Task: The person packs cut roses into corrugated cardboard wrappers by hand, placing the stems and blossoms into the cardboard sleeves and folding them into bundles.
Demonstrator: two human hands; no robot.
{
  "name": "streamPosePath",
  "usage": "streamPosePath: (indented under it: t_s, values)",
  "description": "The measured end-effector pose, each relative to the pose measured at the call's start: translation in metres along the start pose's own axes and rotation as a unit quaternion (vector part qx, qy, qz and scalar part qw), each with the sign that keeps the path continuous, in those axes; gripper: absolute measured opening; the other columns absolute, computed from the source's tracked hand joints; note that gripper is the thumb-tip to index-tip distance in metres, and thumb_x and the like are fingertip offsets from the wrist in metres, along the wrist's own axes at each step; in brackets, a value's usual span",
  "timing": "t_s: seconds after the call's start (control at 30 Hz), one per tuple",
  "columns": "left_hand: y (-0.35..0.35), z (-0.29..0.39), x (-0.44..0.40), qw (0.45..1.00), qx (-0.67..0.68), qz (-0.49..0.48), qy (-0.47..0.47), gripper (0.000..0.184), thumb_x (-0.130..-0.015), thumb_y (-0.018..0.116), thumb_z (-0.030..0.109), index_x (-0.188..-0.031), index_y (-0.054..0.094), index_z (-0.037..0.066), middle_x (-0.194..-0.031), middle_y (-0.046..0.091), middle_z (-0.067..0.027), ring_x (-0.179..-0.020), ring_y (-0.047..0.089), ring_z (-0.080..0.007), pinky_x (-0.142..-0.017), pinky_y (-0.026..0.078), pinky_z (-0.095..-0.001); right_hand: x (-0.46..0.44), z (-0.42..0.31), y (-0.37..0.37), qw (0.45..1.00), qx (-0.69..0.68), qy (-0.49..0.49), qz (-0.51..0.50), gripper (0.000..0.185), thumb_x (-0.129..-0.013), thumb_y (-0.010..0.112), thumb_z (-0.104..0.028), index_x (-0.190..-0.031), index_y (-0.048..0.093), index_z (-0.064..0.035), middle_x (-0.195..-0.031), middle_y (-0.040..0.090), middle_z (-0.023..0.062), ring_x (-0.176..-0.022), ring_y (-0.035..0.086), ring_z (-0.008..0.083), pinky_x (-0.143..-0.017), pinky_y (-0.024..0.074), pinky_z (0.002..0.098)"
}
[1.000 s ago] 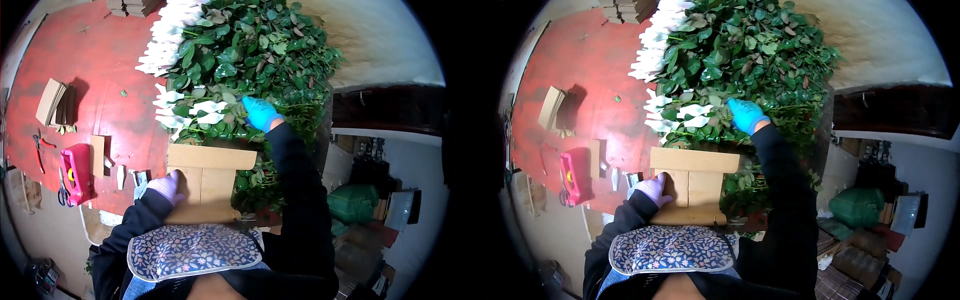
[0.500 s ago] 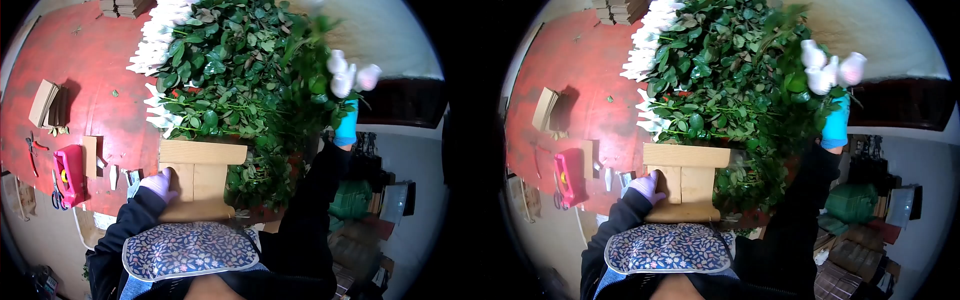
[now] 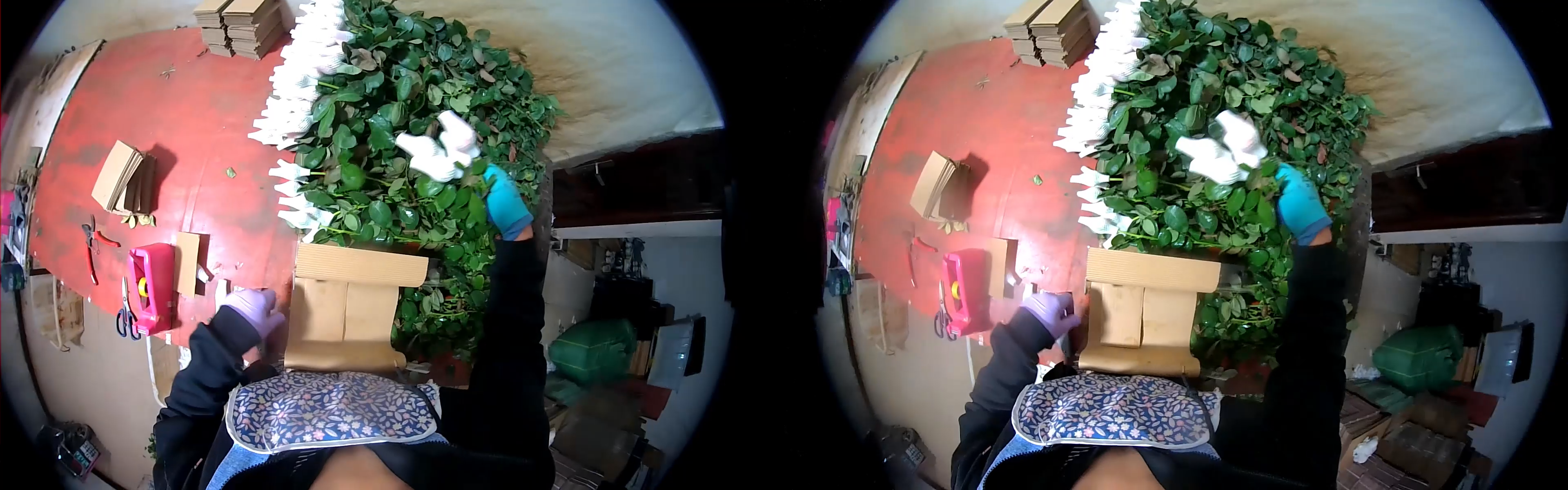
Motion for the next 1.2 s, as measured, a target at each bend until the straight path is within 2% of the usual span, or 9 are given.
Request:
streamPosePath:
  t_s: [0.23, 0.27, 0.4, 0.47, 0.63, 0.77, 0.87, 1.0, 1.2]
  values:
    - [-0.079, -0.022, -0.047, 0.957, -0.020, 0.288, -0.023, 0.024, -0.083, 0.064, 0.017, -0.103, 0.059, 0.006, -0.103, 0.063, -0.0173, -0.086, 0.063, -0.0365, -0.073, 0.051, -0.0446, 0.017, 0.004, -0.040, 0.995, -0.034, -0.037, 0.090, 0.026, -0.096, 0.045, -0.002, -0.119, 0.058, -0.0008, -0.110, 0.063, 0.0050, -0.094, 0.059, 0.0186, -0.086, 0.0496, 0.0317]
    - [-0.085, -0.028, -0.068, 0.947, 0.000, 0.320, 0.021, 0.027, -0.084, 0.064, 0.016, -0.108, 0.058, 0.006, -0.111, 0.062, -0.0168, -0.091, 0.062, -0.0366, -0.077, 0.051, -0.0436, 0.014, 0.006, -0.041, 0.977, -0.211, -0.007, 0.028, 0.026, -0.096, 0.045, -0.004, -0.118, 0.058, -0.0020, -0.111, 0.063, 0.0045, -0.095, 0.059, 0.0165, -0.086, 0.0497, 0.0311]
    - [-0.061, -0.067, -0.186, 0.923, -0.037, 0.364, 0.116, 0.031, -0.083, 0.063, 0.011, -0.114, 0.059, 0.007, -0.124, 0.058, -0.0142, -0.106, 0.059, -0.0350, -0.090, 0.050, -0.0414, -0.014, -0.072, 0.020, 0.961, -0.250, 0.074, -0.089, 0.026, -0.092, 0.053, -0.007, -0.117, 0.059, -0.0059, -0.105, 0.065, 0.0085, -0.093, 0.063, 0.0197, -0.083, 0.0505, 0.0355]
    - [-0.047, -0.076, -0.225, 0.949, -0.017, 0.313, 0.022, 0.033, -0.081, 0.065, 0.013, -0.114, 0.060, 0.008, -0.124, 0.058, -0.0146, -0.108, 0.059, -0.0351, -0.092, 0.050, -0.0410, -0.039, -0.072, 0.060, 0.946, 0.278, -0.158, -0.041, 0.029, -0.078, 0.060, -0.002, -0.107, 0.062, -0.0018, -0.100, 0.066, 0.0172, -0.086, 0.065, 0.0293, -0.075, 0.0520, 0.0414]
    - [-0.001, -0.130, -0.247, 0.904, 0.074, 0.420, 0.029, 0.024, -0.081, 0.058, 0.007, -0.104, 0.062, 0.003, -0.117, 0.057, -0.0169, -0.112, 0.055, -0.0342, -0.093, 0.048, -0.0384, -0.089, -0.041, 0.163, 0.883, 0.351, -0.086, -0.298, 0.022, -0.071, 0.067, -0.011, -0.090, 0.067, -0.0014, -0.091, 0.065, 0.0223, -0.085, 0.063, 0.0398, -0.073, 0.0514, 0.0467]
    - [-0.017, -0.119, -0.158, 0.924, 0.115, 0.364, 0.020, 0.005, -0.082, 0.058, 0.008, -0.086, 0.060, 0.006, -0.087, 0.061, -0.0165, -0.086, 0.060, -0.0350, -0.079, 0.049, -0.0409, -0.098, -0.014, 0.184, 0.869, 0.352, 0.002, -0.348, 0.029, -0.073, 0.068, -0.022, -0.096, 0.069, -0.0043, -0.097, 0.067, 0.0208, -0.091, 0.065, 0.0383, -0.079, 0.0520, 0.0462]
    - [-0.012, -0.099, -0.090, 0.976, 0.152, 0.146, 0.062, 0.009, -0.086, 0.063, 0.015, -0.085, 0.066, 0.006, -0.074, 0.064, -0.0132, -0.065, 0.061, -0.0263, -0.063, 0.050, -0.0345, -0.096, 0.000, 0.182, 0.877, 0.328, -0.008, -0.350, 0.027, -0.073, 0.068, -0.020, -0.095, 0.067, -0.0041, -0.096, 0.066, 0.0214, -0.088, 0.065, 0.0385, -0.077, 0.0519, 0.0455]
    - [-0.005, -0.025, -0.015, 0.901, 0.371, -0.047, 0.218, 0.017, -0.090, 0.066, 0.012, -0.104, 0.068, 0.003, -0.091, 0.069, -0.0129, -0.083, 0.067, -0.0236, -0.077, 0.054, -0.0313, -0.080, 0.005, 0.156, 0.923, 0.259, -0.109, -0.262, 0.036, -0.072, 0.071, -0.010, -0.105, 0.060, -0.0045, -0.098, 0.064, 0.0213, -0.089, 0.062, 0.0402, -0.075, 0.0503, 0.0455]
    - [0.042, 0.016, -0.010, 0.940, 0.201, -0.011, 0.276, 0.019, -0.084, 0.063, 0.005, -0.103, 0.067, 0.004, -0.104, 0.067, -0.0137, -0.094, 0.064, -0.0336, -0.082, 0.052, -0.0391, -0.034, -0.041, 0.067, 0.924, 0.293, -0.227, -0.097, 0.042, -0.070, 0.064, 0.001, -0.111, 0.061, -0.0002, -0.101, 0.064, 0.0182, -0.097, 0.060, 0.0378, -0.084, 0.0493, 0.0433]
Point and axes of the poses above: each hand's wrist, its own x-axis away from the middle knuckle, its own y-axis out of the palm, z = x × y, the point moved 2 cm from there along -x, towards the middle knuckle
